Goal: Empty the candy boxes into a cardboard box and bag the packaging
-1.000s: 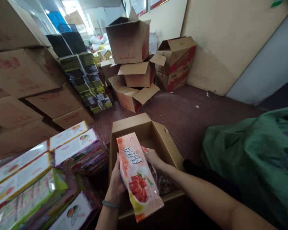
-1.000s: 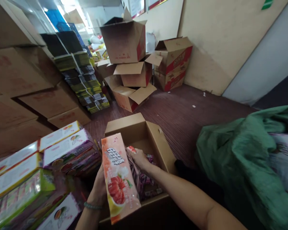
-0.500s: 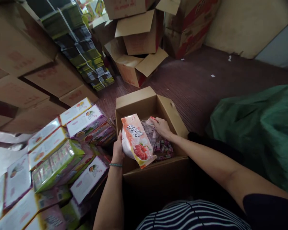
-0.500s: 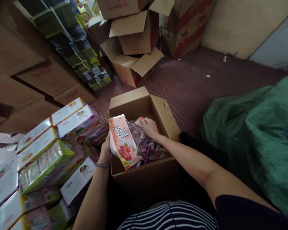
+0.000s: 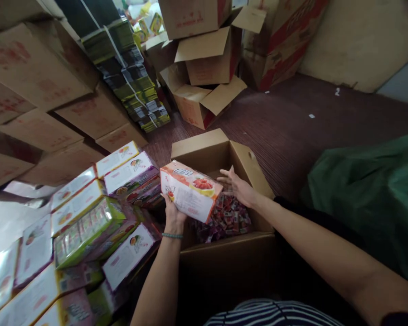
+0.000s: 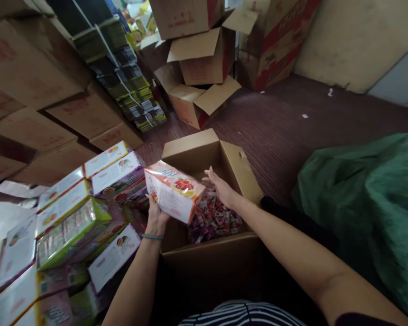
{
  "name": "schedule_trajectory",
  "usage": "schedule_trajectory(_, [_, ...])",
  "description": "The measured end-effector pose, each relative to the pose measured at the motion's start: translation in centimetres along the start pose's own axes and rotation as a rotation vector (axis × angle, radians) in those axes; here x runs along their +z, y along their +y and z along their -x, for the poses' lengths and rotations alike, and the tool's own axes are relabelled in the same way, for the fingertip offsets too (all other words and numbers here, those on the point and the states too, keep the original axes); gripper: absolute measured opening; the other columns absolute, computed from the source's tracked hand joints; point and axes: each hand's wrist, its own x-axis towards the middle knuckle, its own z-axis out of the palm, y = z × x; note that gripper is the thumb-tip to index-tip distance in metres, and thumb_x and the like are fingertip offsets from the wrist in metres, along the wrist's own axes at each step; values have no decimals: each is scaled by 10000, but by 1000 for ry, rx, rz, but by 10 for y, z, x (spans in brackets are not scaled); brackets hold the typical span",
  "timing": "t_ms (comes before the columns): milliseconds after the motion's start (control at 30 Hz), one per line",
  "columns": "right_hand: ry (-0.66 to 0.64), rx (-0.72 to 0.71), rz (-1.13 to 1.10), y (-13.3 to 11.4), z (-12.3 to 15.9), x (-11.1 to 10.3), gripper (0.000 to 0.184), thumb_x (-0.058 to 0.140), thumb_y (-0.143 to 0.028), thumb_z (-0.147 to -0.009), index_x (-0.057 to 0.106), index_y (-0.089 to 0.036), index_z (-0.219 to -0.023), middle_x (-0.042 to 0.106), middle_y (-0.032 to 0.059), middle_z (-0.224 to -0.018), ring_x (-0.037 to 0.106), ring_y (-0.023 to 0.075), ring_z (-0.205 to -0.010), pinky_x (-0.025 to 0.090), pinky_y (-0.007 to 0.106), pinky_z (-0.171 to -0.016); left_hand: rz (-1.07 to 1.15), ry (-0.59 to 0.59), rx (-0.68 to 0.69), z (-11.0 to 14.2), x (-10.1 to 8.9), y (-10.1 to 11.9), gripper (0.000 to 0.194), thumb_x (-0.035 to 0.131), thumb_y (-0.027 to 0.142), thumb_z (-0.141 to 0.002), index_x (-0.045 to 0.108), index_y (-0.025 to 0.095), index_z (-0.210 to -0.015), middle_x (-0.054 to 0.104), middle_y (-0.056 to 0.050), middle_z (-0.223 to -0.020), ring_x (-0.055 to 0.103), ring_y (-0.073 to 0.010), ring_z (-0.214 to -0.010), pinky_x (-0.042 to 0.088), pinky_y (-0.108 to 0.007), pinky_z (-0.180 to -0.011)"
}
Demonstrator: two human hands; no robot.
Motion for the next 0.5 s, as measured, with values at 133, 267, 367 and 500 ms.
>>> schedule_trajectory(133, [-9, -126, 73, 9, 24, 14, 1158, 869, -620, -631, 225, -257, -1522, 511, 134, -1405, 519, 301, -1259, 416, 482, -1102, -16, -24, 19, 5, 0, -12, 591, 339, 600, -983, 652, 180, -1258, 726, -124, -1178, 657, -261, -1138, 549, -392, -953])
schedule_trajectory(267, [27, -338, 191, -8, 27, 7, 1033, 875, -513, -678, 302, -245, -1494, 475, 122, -1440, 528, 308, -1254, 395, 513, -1129, -151, -70, 97, 16, -3, 7, 622, 329, 669, -958, 645, 213, -1239, 719, -127, -1150, 697, -235, -987, 573, -382, -867])
schedule_trajectory(367, [-107, -411, 311, -29, 20, -11, 948, 871, -463, -712, 370, -265, -1491, 491, 88, -1436, 504, 315, -1288, 356, 516, -1163, -255, -34, 242, 19, -4, 31, 652, 323, 728, -928, 630, 250, -1249, 727, -99, -1093, 704, -226, -918, 580, -393, -831])
schedule_trajectory(500, [-91, -322, 210, -32, 3, -28, 830, 741, -551, -821, 376, -252, -1504, 482, 104, -1450, 530, 320, -1263, 403, 550, -1118, -338, -320, 135, 23, -1, 29, 577, 473, 628, -935, 649, 196, -1274, 695, -107, -1250, 655, -271, -1137, 550, -388, -944])
